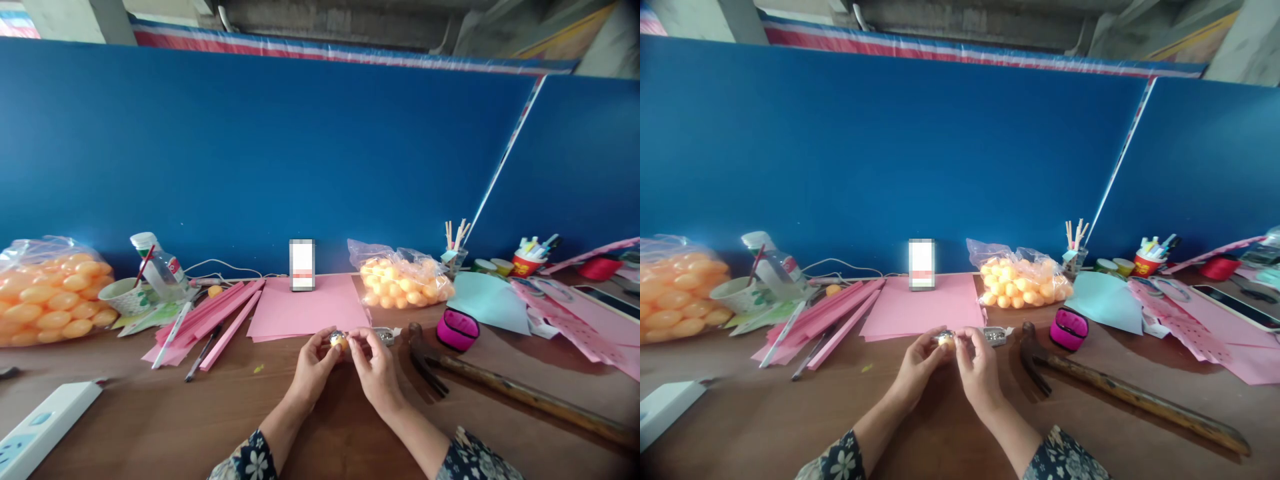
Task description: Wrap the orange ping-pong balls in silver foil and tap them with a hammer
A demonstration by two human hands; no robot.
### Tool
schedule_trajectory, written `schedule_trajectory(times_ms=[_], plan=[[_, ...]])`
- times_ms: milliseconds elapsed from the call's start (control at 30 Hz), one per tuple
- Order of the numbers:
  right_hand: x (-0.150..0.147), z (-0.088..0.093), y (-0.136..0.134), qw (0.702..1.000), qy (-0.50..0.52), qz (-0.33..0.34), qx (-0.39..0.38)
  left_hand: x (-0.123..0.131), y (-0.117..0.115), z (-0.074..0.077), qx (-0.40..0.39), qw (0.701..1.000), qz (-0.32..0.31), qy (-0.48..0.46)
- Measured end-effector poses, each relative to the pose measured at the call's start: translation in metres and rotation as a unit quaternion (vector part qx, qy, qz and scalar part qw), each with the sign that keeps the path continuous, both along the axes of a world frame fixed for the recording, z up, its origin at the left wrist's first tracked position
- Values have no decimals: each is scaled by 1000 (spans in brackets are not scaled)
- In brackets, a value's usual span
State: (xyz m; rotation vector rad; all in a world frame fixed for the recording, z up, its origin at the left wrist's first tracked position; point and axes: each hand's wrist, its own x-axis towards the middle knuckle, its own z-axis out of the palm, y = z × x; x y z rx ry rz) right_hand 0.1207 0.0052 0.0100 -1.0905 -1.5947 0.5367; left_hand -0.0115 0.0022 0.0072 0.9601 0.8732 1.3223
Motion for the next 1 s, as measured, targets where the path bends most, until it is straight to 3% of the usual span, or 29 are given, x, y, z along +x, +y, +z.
schedule_trajectory(times_ms=[1000], plan=[[0, 0, 0, 1000, 2, -6, 5, -1, 0, 0, -8, 1000, 7, 0]])
